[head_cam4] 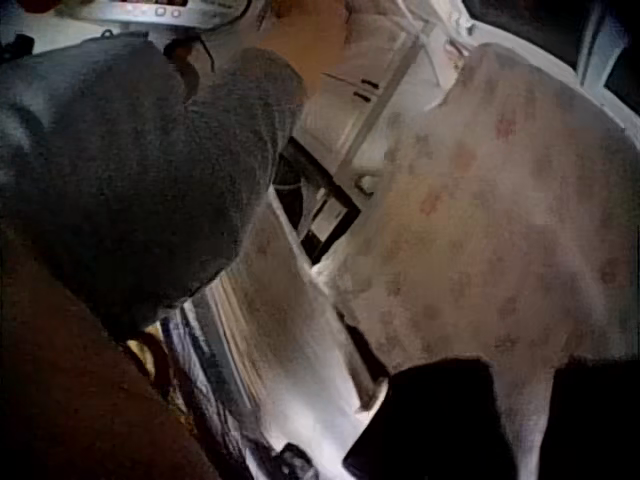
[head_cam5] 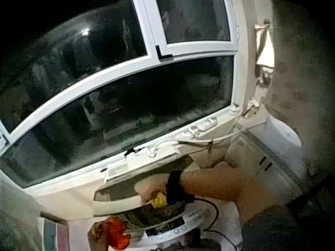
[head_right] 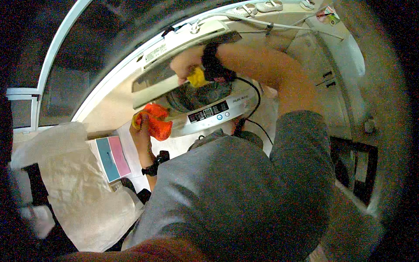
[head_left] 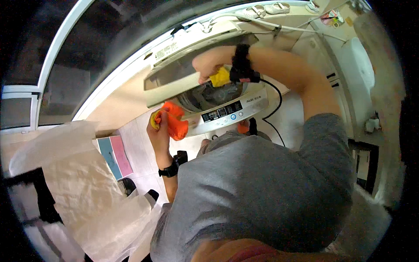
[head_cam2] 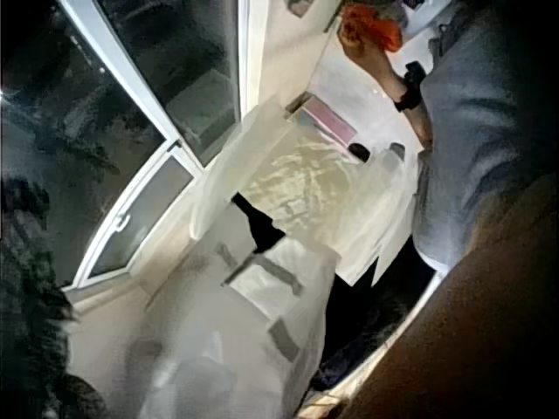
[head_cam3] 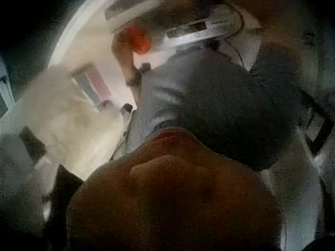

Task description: The person takes wet laundry including a grey t-shirt, a tank top, and white shirts from washing machines by hand, puts them on hangers, and hangs the hangers onto a drying rack.

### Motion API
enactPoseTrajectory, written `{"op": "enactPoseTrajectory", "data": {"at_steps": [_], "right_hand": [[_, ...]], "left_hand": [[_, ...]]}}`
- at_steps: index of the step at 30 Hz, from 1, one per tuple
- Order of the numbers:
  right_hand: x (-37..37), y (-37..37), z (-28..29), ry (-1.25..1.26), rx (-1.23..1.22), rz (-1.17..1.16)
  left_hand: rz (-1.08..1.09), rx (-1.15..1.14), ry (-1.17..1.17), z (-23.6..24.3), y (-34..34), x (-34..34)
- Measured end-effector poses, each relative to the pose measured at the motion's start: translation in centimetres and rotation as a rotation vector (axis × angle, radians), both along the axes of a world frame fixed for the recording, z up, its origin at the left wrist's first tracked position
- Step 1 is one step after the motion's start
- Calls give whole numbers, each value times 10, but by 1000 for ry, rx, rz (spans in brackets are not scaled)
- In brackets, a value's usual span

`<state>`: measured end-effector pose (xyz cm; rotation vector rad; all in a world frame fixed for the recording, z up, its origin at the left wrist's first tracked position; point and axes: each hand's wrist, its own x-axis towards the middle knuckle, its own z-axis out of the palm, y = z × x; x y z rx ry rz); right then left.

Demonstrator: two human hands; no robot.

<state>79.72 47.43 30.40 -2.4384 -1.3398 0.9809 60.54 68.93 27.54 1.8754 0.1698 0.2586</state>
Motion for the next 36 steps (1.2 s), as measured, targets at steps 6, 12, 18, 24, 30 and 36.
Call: {"op": "enactPoseTrajectory", "data": {"at_steps": [6, 12, 18, 24, 30, 36], "right_hand": [[43, -4, -13, -362, 305, -228], [77, 5, -95, -665, 476, -441], [84, 15, -106, -507, 250, -479], [99, 9, -86, -289, 172, -568], [95, -9, 23, -351, 507, -556], [152, -24, 75, -748, 282, -391]], "left_hand": [[98, -32, 159, -9, 3, -4], [131, 48, 299, 2, 9, 14], [-35, 38, 185, 17, 20, 53], [-206, 61, -10, 9, 48, 80], [-142, 65, 109, 6, 61, 74], [-145, -49, 123, -1, 66, 66]]}}
